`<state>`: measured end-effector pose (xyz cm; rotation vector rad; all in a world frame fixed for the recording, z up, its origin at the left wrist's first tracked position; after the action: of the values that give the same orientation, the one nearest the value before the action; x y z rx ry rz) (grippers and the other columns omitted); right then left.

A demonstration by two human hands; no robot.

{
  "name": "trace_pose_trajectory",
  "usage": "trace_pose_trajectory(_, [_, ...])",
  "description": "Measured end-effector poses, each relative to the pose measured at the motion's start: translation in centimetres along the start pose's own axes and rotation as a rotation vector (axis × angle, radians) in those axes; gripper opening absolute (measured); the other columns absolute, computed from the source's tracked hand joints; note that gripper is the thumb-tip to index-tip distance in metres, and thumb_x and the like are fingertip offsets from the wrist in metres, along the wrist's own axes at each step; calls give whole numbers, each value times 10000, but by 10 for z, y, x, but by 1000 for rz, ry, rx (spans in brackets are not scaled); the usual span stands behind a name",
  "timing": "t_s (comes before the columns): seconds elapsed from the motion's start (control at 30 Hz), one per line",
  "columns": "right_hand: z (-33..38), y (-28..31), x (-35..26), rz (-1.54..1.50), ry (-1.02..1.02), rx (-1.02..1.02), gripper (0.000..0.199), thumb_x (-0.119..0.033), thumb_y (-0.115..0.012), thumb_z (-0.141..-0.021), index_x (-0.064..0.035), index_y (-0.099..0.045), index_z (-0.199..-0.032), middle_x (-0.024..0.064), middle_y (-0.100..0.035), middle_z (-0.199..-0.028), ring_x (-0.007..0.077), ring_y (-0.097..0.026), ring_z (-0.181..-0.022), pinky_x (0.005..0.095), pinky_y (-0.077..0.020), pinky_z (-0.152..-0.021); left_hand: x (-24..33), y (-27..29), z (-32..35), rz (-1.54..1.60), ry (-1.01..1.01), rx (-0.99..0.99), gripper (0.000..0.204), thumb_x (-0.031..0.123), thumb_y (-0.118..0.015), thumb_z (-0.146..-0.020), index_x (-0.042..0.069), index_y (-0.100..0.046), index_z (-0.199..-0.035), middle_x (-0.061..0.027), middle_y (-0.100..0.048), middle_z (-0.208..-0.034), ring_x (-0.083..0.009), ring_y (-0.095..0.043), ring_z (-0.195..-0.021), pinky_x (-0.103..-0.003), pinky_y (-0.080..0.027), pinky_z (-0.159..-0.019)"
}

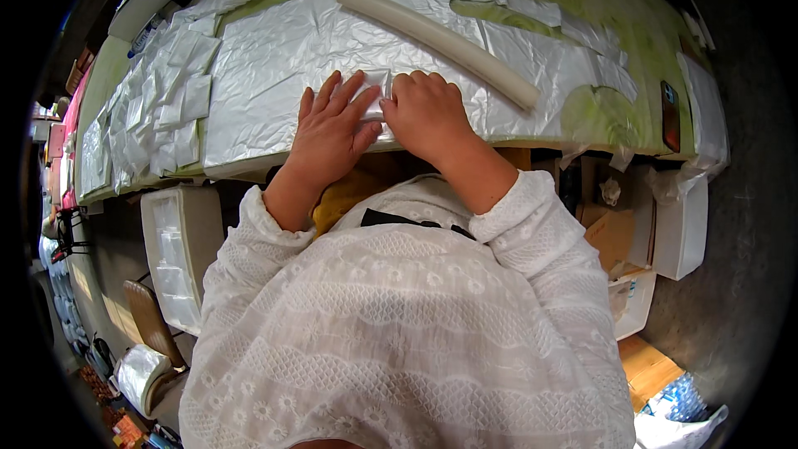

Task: The person repeatedly wraps small items in white plastic bags using a cylindrical rolling tool to smooth and seal the edges. The wrapped items are placed in a growing pile on the table. The person handles the items one at a time throughout the clip.

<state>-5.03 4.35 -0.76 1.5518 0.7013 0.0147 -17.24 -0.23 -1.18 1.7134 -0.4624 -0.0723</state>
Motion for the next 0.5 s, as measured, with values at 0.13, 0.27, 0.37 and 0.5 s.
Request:
trace_pose_trajectory(0.13, [-2, 5, -3, -70, 41, 84, 403, -327, -661, -934, -122, -650, -1280, 138, -683, -1015, 356, -656, -992, 485, -528, -883, -3, 2, 0, 48, 46, -15, 552, 408, -613, -981, 194, -516, -1480, -116, -407, -1611, -376, -326, -1500, -609, -216, -1217])
trace_pose_trajectory(0.27, [-14, 0, -5, -20, 26, -95, 444, -376, -674, -913, -223, -665, -1330, 143, -705, -1037, 340, -682, -1006, 484, -546, -871, -3, 22, 27, 297, 52, 190, 522, 274, -687, -953, 137, -540, -1435, -135, -467, -1529, -350, -461, -1383, -514, -365, -1149])
trace_pose_trajectory(0.37, [-17, -3, -6, -1, 21, -175, 455, -408, -698, -885, -254, -690, -1313, 143, -703, -1036, 336, -687, -999, 484, -551, -854, -1, 11, 75, 781, 171, 241, 503, 154, -716, -948, 90, -513, -1403, -115, -522, -1395, -229, -562, -1201, -371, -501, -1007])
trace_pose_trajectory(0.5, [8, 0, -40, 32, 180, -240, 503, -393, -735, -855, -240, -685, -1331, 135, -658, -982, 349, -650, -931, 453, -524, -798, -11, -64, 128, 1664, 948, 117, 468, 253, -632, -1037, 79, -449, -1431, -83, -529, -1368, -186, -577, -1119, -372, -536, -934])
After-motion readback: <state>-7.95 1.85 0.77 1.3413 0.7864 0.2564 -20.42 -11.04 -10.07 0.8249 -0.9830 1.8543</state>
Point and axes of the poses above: each hand's wrist, its own z-axis away from the middle knuckle, its own y-axis out of the back of the hand, x = y × z, the point moved 10 cm from there along -z, towards the middle knuckle
